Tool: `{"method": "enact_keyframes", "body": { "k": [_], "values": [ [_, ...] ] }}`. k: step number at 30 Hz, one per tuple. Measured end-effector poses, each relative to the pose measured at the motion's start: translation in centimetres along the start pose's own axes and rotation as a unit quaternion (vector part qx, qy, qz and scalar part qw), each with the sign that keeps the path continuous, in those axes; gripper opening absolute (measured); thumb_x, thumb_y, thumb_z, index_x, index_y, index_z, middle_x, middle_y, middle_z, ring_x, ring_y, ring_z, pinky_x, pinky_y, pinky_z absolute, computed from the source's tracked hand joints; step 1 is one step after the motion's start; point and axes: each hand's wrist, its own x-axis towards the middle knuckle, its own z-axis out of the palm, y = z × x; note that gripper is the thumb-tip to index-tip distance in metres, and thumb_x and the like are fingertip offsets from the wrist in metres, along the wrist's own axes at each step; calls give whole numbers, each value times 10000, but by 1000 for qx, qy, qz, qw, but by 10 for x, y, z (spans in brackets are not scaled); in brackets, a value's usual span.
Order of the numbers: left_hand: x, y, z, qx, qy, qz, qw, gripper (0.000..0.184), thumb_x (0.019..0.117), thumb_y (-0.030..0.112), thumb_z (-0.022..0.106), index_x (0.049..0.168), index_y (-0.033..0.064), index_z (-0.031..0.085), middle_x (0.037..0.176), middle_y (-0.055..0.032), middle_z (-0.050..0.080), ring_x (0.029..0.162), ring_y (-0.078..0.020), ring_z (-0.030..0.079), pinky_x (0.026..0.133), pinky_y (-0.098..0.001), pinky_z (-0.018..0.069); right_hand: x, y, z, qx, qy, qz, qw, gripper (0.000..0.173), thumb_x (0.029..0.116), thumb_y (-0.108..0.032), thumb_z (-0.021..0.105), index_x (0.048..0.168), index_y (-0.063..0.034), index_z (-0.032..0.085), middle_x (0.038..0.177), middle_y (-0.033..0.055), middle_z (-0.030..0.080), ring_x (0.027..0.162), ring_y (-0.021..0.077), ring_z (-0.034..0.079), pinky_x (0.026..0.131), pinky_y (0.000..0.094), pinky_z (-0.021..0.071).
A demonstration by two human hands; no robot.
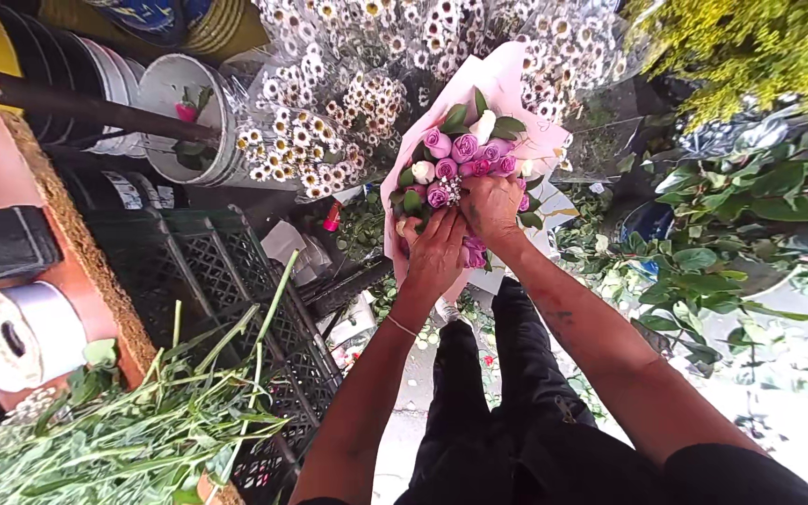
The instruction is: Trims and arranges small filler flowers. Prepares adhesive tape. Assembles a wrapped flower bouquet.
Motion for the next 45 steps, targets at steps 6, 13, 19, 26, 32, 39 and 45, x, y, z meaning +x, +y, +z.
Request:
{"method": "enact_keyframes", "body": {
  "k": [6, 13, 19, 26, 32, 39, 45],
  "values": [
    [4, 3, -2, -18, -31, 0, 999, 401, 924, 59, 563, 1293, 128, 703, 1395, -23, 655, 1324, -244, 584, 1092, -621, 316, 1, 12, 6, -12, -5, 6, 1000, 163, 925, -114, 621, 839, -29, 730, 816, 193, 723, 845, 411, 698, 867, 624, 436],
    [5, 5, -4, -18, -45, -11, 999, 409, 925, 50, 554, 1300, 127, 696, 1389, -24, 657, 1316, -251, 588, 1078, -624, 331, -14, 25, 15, 52, 71, 9, 996, 161, 938, -162, 648, 932, -62, 775, 905, 154, 750, 881, 367, 706, 887, 622, 430],
    [15, 10, -10, -11, -120, -23, 992, 508, 888, 54, 617, 1395, 95, 610, 1499, -146, 539, 1400, -368, 481, 1080, -646, 320, -14, 18, -13, 55, -22, 50, 997, 177, 927, -137, 650, 1032, -72, 777, 1027, 209, 695, 1015, 421, 648, 886, 660, 405],
    [26, 19, -10, 31, -156, -40, 987, 536, 881, 55, 636, 1413, 86, 581, 1434, -140, 593, 1321, -383, 505, 1007, -588, 346, -17, 28, -13, 118, 69, -74, 988, 347, 873, 63, 624, 1080, -155, 797, 1051, 175, 660, 1027, 401, 610, 810, 580, 433],
    [37, 23, -22, 2, -194, -93, 977, 543, 898, 65, 627, 1433, 50, 531, 1420, -198, 572, 1290, -420, 506, 997, -601, 360, -10, 22, -12, 56, 51, -89, 993, 274, 875, 2, 657, 1062, -147, 792, 1023, 218, 640, 1035, 442, 594, 832, 592, 426],
    [24, 20, -33, -101, 31, -86, 991, 336, 915, 5, 517, 1211, 23, 675, 1369, -131, 657, 1174, -312, 664, 1017, -542, 419, -40, 41, -37, 174, 162, -20, 971, 395, 905, 41, 546, 1226, -93, 735, 1011, 190, 637, 951, 379, 594, 798, 539, 421],
    [23, 25, -27, -71, 31, -129, 989, 327, 913, -3, 506, 1181, 11, 692, 1385, -138, 646, 1251, -337, 633, 1093, -567, 390, -32, 47, -16, 114, 95, -138, 979, 437, 846, 40, 661, 1165, -231, 785, 1075, 173, 657, 1023, 412, 592, 846, 587, 416]
  ]
}}
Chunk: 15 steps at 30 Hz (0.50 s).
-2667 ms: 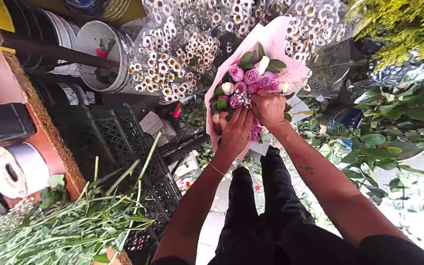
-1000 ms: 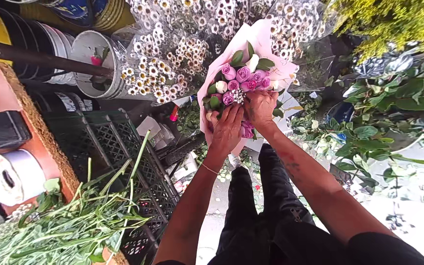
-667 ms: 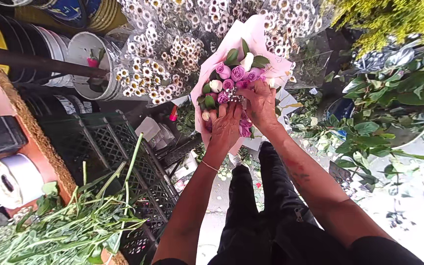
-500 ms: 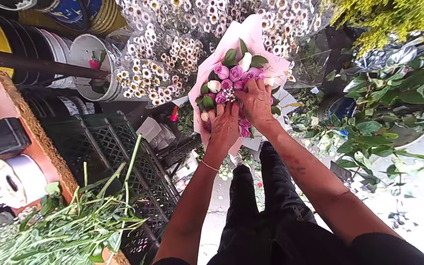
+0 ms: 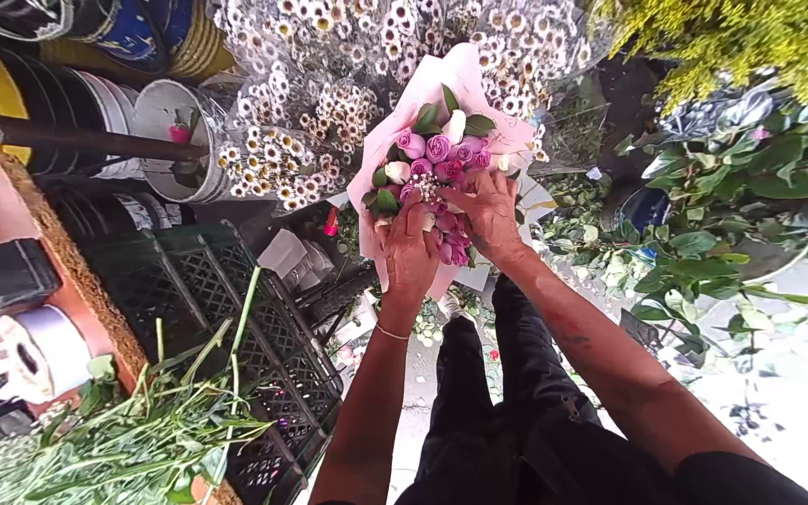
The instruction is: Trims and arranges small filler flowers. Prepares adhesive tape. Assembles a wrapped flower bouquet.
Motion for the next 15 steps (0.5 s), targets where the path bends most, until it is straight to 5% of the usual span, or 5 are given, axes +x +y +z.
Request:
{"method": "enact_keyframes", "body": {
  "k": [4, 6, 9, 12, 15],
  "values": [
    [10, 7, -4, 13, -3, -9, 1000, 304, 899, 1, 533, 1159, 14, 691, 1412, -135, 626, 1224, -355, 637, 1060, -605, 379, 9, -2, 1, -47, -34, 36, 998, 332, 823, 44, 709, 1082, -151, 783, 1042, 211, 642, 1020, 442, 588, 827, 605, 425],
    [8, 11, -12, -13, 48, -10, 999, 262, 902, 1, 524, 1090, 26, 703, 1420, -121, 623, 1195, -307, 657, 984, -501, 478, 0, 0, -10, -46, 28, 48, 997, 334, 856, 46, 644, 1103, -134, 779, 1032, 197, 652, 997, 426, 603, 823, 593, 428],
    [-19, 26, -37, -80, 82, -42, 992, 244, 892, -14, 528, 1052, -1, 712, 1344, -200, 646, 959, -246, 700, 788, -359, 544, -27, 1, -40, -33, 89, 59, 994, 316, 911, 17, 567, 1090, -139, 775, 1030, 179, 649, 987, 396, 590, 836, 560, 401],
    [-73, 56, -78, -172, 9, -96, 980, 255, 902, -31, 531, 1096, -40, 697, 1346, -235, 621, 879, -187, 702, 731, -284, 575, -52, -9, -59, -2, 60, 74, 995, 296, 906, 4, 536, 1034, -114, 776, 1057, 207, 663, 1008, 426, 604, 854, 598, 415],
    [-135, 75, -134, -264, -132, -112, 949, 281, 953, -3, 536, 1190, -26, 687, 1295, -169, 670, 811, -142, 693, 715, -291, 582, -70, -37, -71, 52, -48, 57, 996, 273, 866, 31, 553, 993, -79, 767, 1110, 226, 677, 1073, 467, 613, 878, 662, 429]
  ]
}}
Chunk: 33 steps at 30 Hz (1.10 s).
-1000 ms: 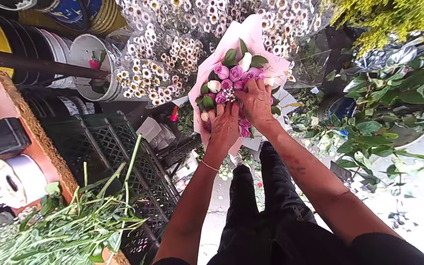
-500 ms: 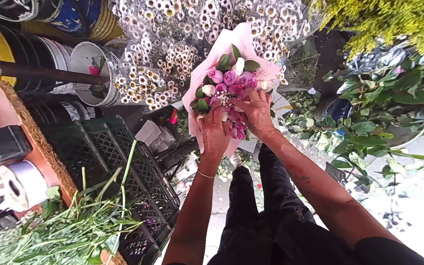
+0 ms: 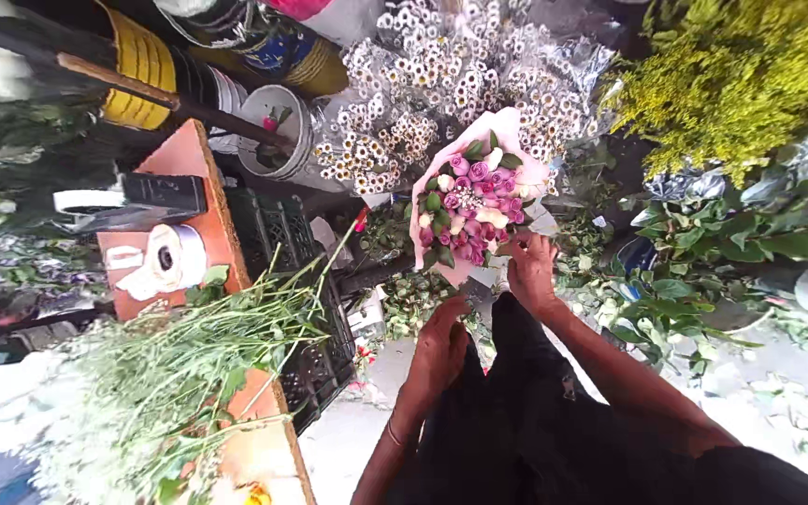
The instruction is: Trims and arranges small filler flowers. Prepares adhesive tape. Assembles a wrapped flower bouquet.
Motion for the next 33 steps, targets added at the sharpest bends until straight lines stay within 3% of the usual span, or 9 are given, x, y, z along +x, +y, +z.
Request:
{"method": "enact_keyframes", "body": {
  "k": [4, 10, 13, 17, 20, 22, 25, 30, 33],
  "values": [
    [-93, 18, -51, -8, -84, -73, 994, 300, 1023, 104, 548, 1284, 24, 674, 1251, -125, 703, 984, -204, 719, 907, -390, 586, -17, -46, -12, 77, -261, -76, 959, 250, 858, 69, 591, 1026, -20, 752, 1194, 254, 647, 1126, 447, 624, 931, 653, 486],
    [-215, 19, -87, 3, 146, -102, 984, 292, 1031, 113, 545, 1275, 24, 677, 1249, -128, 700, 985, -204, 718, 911, -396, 587, -31, -115, -19, 42, -426, -217, 877, 257, 872, 66, 604, 1039, -36, 772, 1192, 255, 658, 1093, 440, 649, 909, 624, 531],
    [-284, 11, -95, -3, 238, -80, 968, 276, 1035, 105, 548, 1253, -3, 678, 1254, -163, 693, 1065, -237, 709, 970, -402, 567, -28, -194, -26, 47, -536, -291, 791, 232, 934, -83, 658, 1130, -106, 781, 1185, 171, 695, 1080, 351, 675, 926, 592, 537],
    [-374, -16, -99, -22, 360, -73, 930, 254, 1033, 114, 564, 1218, -2, 693, 1146, -162, 720, 982, -227, 713, 922, -401, 578, -48, -323, -26, 191, -577, -358, 709, 278, 963, -463, 654, 1120, -272, 782, 1061, -88, 743, 924, 35, 694, 827, 254, 602],
    [-428, -49, -98, -35, 432, -95, 896, 251, 1030, 113, 574, 1220, -9, 683, 1086, -161, 727, 904, -216, 719, 868, -394, 595, -73, -414, 17, 177, -497, -432, 731, 309, 991, -419, 621, 1096, -177, 782, 988, -32, 730, 760, 17, 646, 685, 216, 562],
    [-457, -73, -97, -46, 463, -136, 874, 266, 1031, 120, 562, 1230, -11, 679, 1097, -165, 723, 886, -220, 718, 844, -392, 596, -95, -459, 63, 66, -434, -503, 744, 316, 1014, -339, 576, 1112, -119, 782, 1029, 96, 746, 856, 184, 696, 786, 424, 554],
    [-487, -109, -102, -59, 481, -207, 850, 291, 1045, 163, 534, 1240, 10, 685, 1106, -153, 728, 866, -224, 719, 826, -398, 596, -150, -491, 126, -118, -479, -491, 717, 340, 1032, -339, 600, 1087, -50, 771, 1053, 227, 733, 1027, 433, 686, 918, 674, 485],
    [-507, -144, -116, -84, 470, -211, 853, 267, 1040, 163, 542, 1170, 23, 728, 1024, -141, 738, 797, -196, 715, 784, -367, 603, -230, -481, 182, -289, -486, -373, 735, 422, 1073, -257, 491, 1354, 54, 541, 1360, 318, 552, 1166, 517, 606, 931, 677, 484],
    [-499, -150, -125, -153, 482, -166, 847, 251, 1031, 201, 588, 1140, 56, 761, 991, -78, 749, 736, -85, 670, 716, -270, 571, -227, -461, 172, -155, -407, -379, 816, 354, 1080, -230, 470, 1222, 64, 605, 1211, 293, 628, 1113, 466, 637, 934, 622, 502]
  ]
}}
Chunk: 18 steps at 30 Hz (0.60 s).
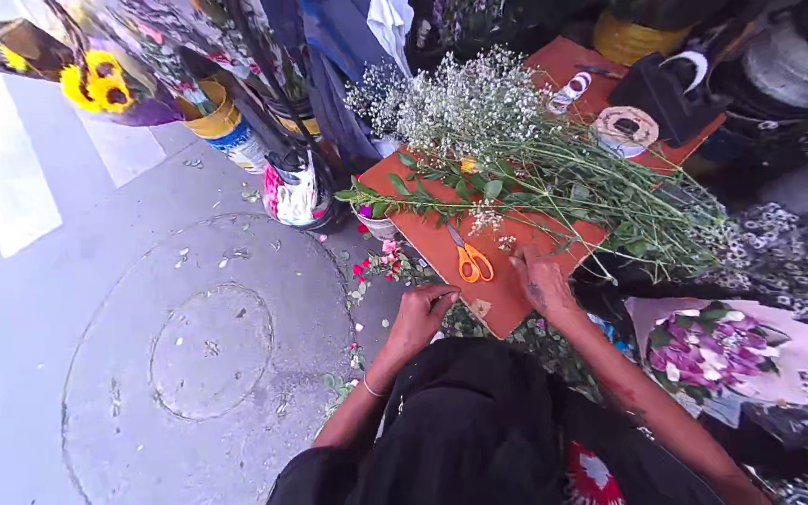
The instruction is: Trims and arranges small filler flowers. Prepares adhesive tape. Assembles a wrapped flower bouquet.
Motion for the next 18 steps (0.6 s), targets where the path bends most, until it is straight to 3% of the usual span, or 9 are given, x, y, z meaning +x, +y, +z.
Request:
{"method": "enact_keyframes", "body": {
  "k": [2, 3, 4, 6, 10, 12, 15, 18],
  "values": [
    [17, 4, 18, -95, -15, 7, 995, 255, 1019, 209, 622, 1160, 40, 750, 1006, -55, 751, 726, -41, 649, 695, -234, 557, -17, 5, -8, 72, 104, -44, 991, 329, 1062, -233, 524, 1134, 68, 637, 1076, 248, 670, 1021, 390, 666, 911, 538, 530],
    [26, 10, 30, -139, -23, 13, 990, 275, 1010, 205, 639, 1187, 17, 734, 1037, -67, 752, 749, -42, 654, 712, -235, 560, -26, 3, -12, 105, 131, -62, 984, 307, 1052, -229, 547, 1111, 59, 636, 1004, 201, 687, 920, 310, 691, 843, 464, 563],
    [36, 18, 43, -179, -31, 16, 983, 301, 999, 196, 655, 1213, -6, 715, 1066, -79, 748, 773, -48, 659, 728, -239, 562, -35, 1, -16, 141, 145, -74, 976, 279, 1042, -223, 567, 1099, 40, 637, 938, 144, 709, 823, 218, 707, 773, 384, 590],
    [54, 36, 67, -270, -34, 14, 962, 277, 973, 137, 673, 1191, -33, 701, 1009, -61, 724, 740, -30, 620, 681, -211, 535, -52, -4, -20, 200, 157, -99, 962, 252, 1025, -205, 601, 1090, 35, 645, 904, 106, 711, 760, 137, 700, 724, 310, 598],
    [72, 58, 93, -354, -5, 63, 933, 75, 930, 57, 707, 933, -13, 733, 819, -7, 705, 662, -19, 615, 625, -195, 537, -80, 10, -23, 215, 185, -111, 953, 232, 970, -180, 684, 1087, 19, 698, 972, 100, 738, 866, 125, 717, 825, 289, 596],
    [71, 64, 102, -357, -2, 94, 929, 83, 931, 39, 704, 969, -27, 736, 818, -20, 704, 639, -40, 618, 605, -208, 549, -95, 19, -28, 273, 197, -52, 940, 196, 985, -160, 659, 1079, 3, 714, 930, 44, 755, 809, 83, 725, 774, 268, 610],
    [65, 74, 120, -324, -53, 112, 938, 257, 919, 12, 709, 1165, -60, 697, 871, -41, 737, 641, -40, 638, 607, -215, 563, -111, 31, -39, 399, 252, 7, 882, 155, 1007, -105, 600, 1086, 1, 680, 866, -6, 709, 720, 54, 664, 678, 246, 585],
    [57, 77, 148, -280, -105, 110, 948, 139, 913, 22, 718, 1038, -29, 753, 936, -73, 711, 657, -50, 639, 610, -209, 578, -120, 47, -46, 424, 303, -5, 853, 141, 1013, -94, 579, 1087, -6, 661, 853, -20, 676, 713, 43, 622, 659, 227, 545]
  ]
}}
